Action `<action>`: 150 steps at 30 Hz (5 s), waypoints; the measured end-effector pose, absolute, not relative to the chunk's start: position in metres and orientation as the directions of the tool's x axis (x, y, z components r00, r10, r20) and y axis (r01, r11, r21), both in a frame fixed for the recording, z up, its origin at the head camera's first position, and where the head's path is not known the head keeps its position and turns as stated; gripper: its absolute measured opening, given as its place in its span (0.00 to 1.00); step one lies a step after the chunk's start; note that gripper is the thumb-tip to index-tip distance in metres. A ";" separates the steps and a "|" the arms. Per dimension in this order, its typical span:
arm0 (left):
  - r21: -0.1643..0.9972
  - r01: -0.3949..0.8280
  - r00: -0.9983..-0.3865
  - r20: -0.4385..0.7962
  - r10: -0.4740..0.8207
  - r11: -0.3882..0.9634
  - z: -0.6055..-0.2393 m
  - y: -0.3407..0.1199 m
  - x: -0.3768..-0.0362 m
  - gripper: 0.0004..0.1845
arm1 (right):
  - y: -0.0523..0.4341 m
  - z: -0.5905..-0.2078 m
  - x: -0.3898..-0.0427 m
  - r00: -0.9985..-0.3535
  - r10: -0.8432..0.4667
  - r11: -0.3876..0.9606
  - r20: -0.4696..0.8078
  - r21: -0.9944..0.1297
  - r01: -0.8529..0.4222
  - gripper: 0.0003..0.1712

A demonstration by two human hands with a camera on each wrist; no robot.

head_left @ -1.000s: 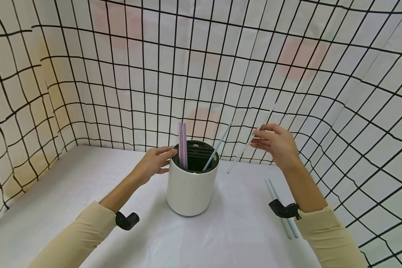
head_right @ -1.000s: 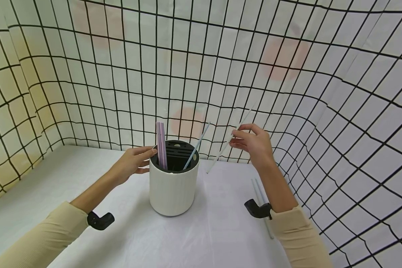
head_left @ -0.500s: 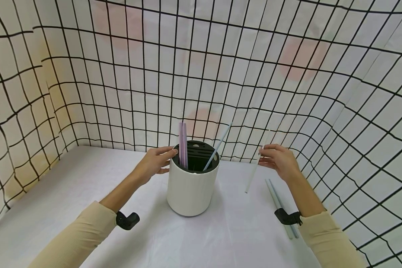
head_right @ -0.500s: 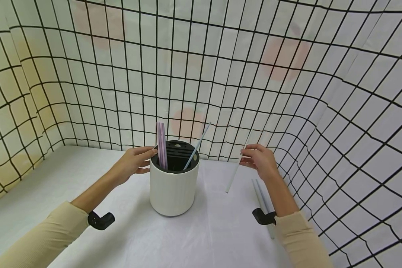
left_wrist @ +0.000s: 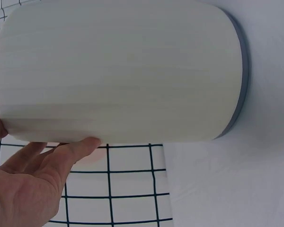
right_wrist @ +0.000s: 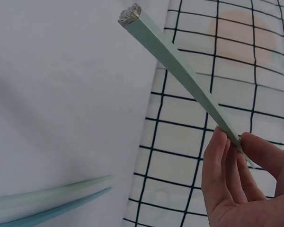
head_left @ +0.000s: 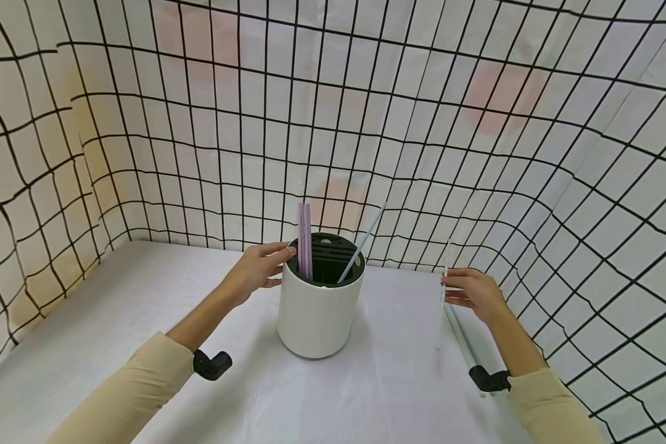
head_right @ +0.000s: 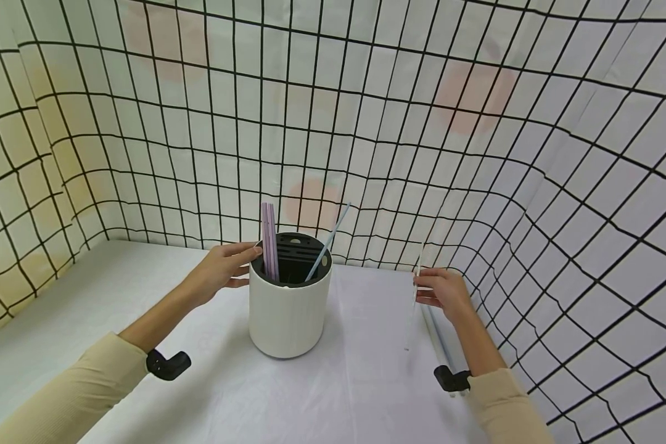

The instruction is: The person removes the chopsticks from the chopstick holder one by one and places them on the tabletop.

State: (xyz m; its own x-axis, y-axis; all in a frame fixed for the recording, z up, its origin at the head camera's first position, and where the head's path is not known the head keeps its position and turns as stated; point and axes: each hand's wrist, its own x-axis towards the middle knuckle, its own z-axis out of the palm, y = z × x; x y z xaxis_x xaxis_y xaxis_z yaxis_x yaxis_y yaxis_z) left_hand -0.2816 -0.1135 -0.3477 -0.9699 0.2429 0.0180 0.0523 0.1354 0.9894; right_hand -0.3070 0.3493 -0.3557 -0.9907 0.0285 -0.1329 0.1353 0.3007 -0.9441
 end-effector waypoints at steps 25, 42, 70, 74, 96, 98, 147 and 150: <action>0.987 0.051 -0.973 0.015 0.231 0.151 -0.347 -0.113 -0.281 0.34 | 0.387 -0.411 -0.304 -0.966 0.035 0.491 -0.258 -0.837 0.241 0.27; 0.987 0.047 -0.973 0.011 0.230 0.152 -0.348 -0.113 -0.281 0.34 | 0.395 -0.435 -0.303 -0.952 0.068 0.530 -0.300 -0.797 0.289 0.26; 0.989 0.039 -0.973 0.005 0.231 0.143 -0.348 -0.113 -0.282 0.35 | 0.392 -0.451 -0.305 -0.966 0.155 0.572 -0.207 -0.778 0.259 0.23; 0.989 0.039 -0.973 0.006 0.231 0.140 -0.348 -0.113 -0.282 0.35 | 0.392 -0.451 -0.307 -0.966 0.156 0.573 -0.207 -0.778 0.259 0.22; 0.990 0.035 -0.973 0.003 0.230 0.135 -0.347 -0.112 -0.281 0.33 | 0.389 -0.442 -0.302 -0.975 0.182 0.620 -0.131 -0.754 0.217 0.21; 0.990 0.034 -0.973 0.001 0.229 0.138 -0.347 -0.112 -0.281 0.33 | 0.386 -0.439 -0.302 -0.975 0.183 0.611 -0.127 -0.762 0.214 0.21; 0.990 0.046 -0.971 0.012 0.240 0.136 -0.349 -0.113 -0.282 0.34 | 0.188 -0.285 -0.277 -0.979 -0.199 0.300 0.052 -0.947 -0.112 0.22; 0.990 0.049 -0.970 0.015 0.243 0.135 -0.349 -0.114 -0.282 0.34 | 0.182 -0.285 -0.278 -0.975 -0.216 0.268 0.061 -0.956 -0.119 0.23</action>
State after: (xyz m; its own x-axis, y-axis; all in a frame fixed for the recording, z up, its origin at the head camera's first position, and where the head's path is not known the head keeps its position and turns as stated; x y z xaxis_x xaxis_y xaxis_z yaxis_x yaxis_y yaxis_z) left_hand -0.2822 -0.1139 -0.3490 -0.9698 0.2434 0.0149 0.0490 0.1347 0.9897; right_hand -0.2776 0.1821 -0.2845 -0.9745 -0.2159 0.0608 -0.1189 0.2677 -0.9561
